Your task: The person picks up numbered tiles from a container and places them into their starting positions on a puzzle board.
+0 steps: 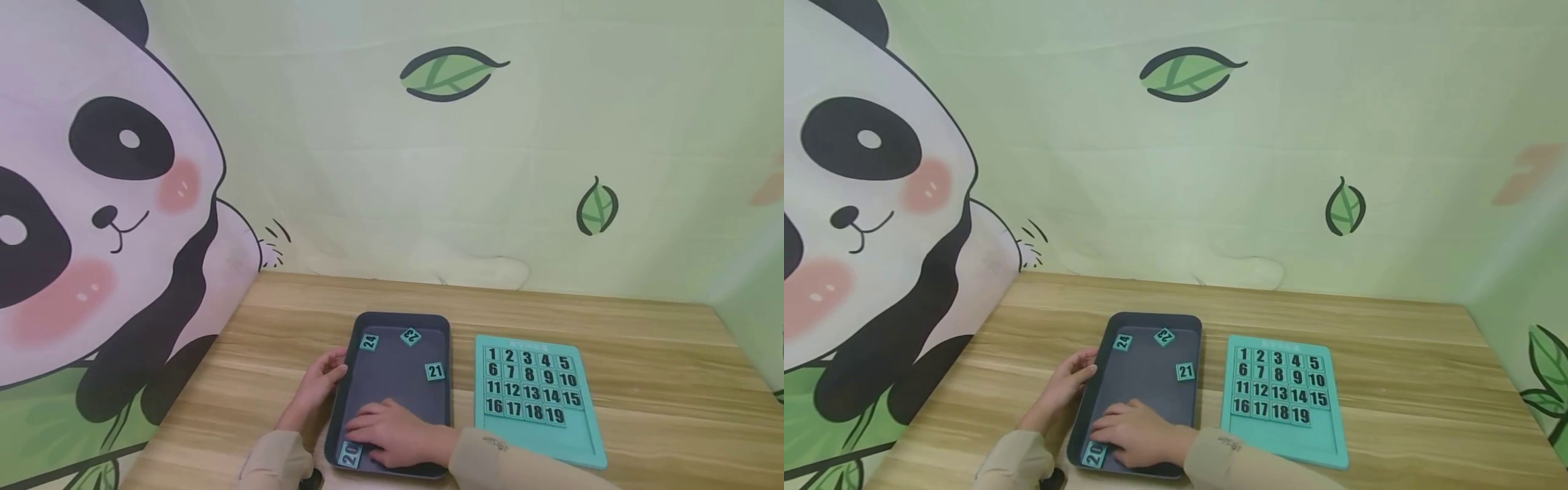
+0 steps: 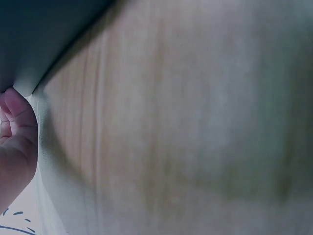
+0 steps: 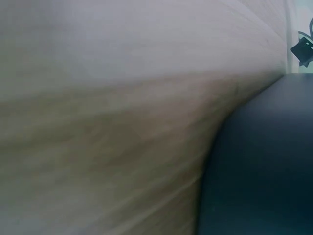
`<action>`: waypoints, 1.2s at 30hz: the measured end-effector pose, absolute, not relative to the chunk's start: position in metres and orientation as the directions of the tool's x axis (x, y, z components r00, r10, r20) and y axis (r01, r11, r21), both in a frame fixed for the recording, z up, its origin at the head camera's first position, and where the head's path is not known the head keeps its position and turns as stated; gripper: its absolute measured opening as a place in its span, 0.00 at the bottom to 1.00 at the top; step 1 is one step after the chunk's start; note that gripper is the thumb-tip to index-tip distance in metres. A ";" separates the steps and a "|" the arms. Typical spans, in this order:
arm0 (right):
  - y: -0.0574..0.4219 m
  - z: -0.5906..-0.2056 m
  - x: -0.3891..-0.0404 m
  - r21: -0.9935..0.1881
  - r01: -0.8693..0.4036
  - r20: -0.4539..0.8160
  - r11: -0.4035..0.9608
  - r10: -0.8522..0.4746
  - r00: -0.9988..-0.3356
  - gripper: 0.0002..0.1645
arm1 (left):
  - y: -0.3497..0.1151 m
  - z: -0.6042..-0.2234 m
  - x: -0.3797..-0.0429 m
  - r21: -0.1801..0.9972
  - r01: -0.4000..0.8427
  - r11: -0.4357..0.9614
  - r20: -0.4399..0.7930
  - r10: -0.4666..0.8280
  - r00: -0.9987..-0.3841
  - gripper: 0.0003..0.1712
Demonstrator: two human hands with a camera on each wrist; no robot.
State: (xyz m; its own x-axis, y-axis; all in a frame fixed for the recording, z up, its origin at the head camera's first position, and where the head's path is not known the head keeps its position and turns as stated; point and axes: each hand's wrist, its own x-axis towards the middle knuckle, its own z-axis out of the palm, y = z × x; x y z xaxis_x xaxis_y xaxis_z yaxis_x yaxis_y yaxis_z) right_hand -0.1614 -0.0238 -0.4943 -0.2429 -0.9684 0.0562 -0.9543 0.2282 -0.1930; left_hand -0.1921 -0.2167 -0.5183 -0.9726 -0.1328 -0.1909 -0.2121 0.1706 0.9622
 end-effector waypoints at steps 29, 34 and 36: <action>-0.018 -0.491 -0.164 -0.143 -0.964 0.157 0.223 -0.957 -0.245 0.18 | -0.216 -0.517 -0.192 0.963 -0.211 0.168 -0.189 -0.137 -0.972 0.20; -0.004 -0.480 -0.165 -0.172 -0.951 0.172 0.257 -0.943 -0.286 0.17 | -0.216 -0.517 -0.191 0.963 -0.198 0.183 -0.175 -0.133 -0.975 0.20; 0.002 -0.477 -0.166 -0.172 -0.947 0.176 0.271 -0.938 -0.300 0.17 | -0.216 -0.516 -0.191 0.966 -0.186 0.177 -0.165 -0.129 -0.978 0.21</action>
State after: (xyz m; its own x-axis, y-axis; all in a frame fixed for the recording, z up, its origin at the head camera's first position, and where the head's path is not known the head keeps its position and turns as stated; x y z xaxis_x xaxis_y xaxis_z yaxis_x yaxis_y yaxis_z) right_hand -0.1659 0.0023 -0.4770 -0.2999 -0.9377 0.1755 -0.9471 0.2706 -0.1724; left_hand -0.1911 -0.2156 -0.5164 -0.9778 -0.1293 -0.1650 -0.1864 0.1766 0.9665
